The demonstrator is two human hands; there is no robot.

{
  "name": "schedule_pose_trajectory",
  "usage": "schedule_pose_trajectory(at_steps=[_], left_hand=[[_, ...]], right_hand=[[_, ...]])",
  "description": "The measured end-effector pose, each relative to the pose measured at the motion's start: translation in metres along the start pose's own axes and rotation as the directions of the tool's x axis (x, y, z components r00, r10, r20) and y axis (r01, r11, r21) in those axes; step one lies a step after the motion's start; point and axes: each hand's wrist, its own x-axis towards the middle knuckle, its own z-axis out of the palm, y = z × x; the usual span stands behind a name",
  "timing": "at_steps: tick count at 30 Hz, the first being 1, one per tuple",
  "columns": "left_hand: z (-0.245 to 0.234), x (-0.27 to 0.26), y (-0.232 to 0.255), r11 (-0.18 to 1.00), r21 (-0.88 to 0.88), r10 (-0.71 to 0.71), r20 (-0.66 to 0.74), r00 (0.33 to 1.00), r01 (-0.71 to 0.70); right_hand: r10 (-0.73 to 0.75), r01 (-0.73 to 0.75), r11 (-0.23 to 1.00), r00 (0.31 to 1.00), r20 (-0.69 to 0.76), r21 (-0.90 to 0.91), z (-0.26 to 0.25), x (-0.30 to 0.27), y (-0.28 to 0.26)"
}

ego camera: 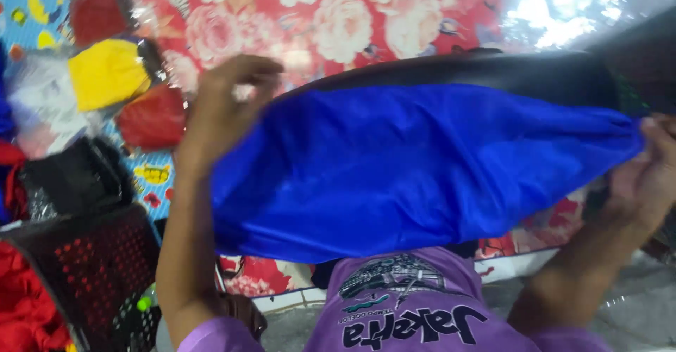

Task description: Fitting a blue elasticated fabric cover onto a black motorcycle seat.

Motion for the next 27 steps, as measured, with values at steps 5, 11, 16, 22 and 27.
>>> schedule_pose_trajectory(at_steps=[5,11,16,22,27], left_hand=[[0.136,0.094,0.122,0.892,-0.223,0.448,0.337,0.828,-0.392],[0.327,0.149,0.166,0.955,-0.157,0.254,0.87,0.423,-0.251],[0.331,0.177,0.198,0.979,-0.193,0.159,0.93,0.331,0.072],[0.376,0.218,0.178,0.916,-0.368,0.245,0.825,0.509,0.156],[0.336,0.25,0.176,0.926,-0.269,0.053,0.788,0.614,0.266]], right_hand=[[0.074,-0.08,0.995,0.992,0.1,0.053,0.054,-0.048,-0.007],[0.132,-0.236,0.852,0.961,0.244,0.467,0.057,-0.067,-0.013],[0.117,-0.153,0.878,0.987,0.107,0.453,0.054,-0.071,-0.011],[0.31,-0.403,0.765,0.914,0.262,0.502,0.032,-0.089,0.078],[0.256,-0.471,0.68,0.871,0.419,0.562,0.017,-0.11,0.069]])
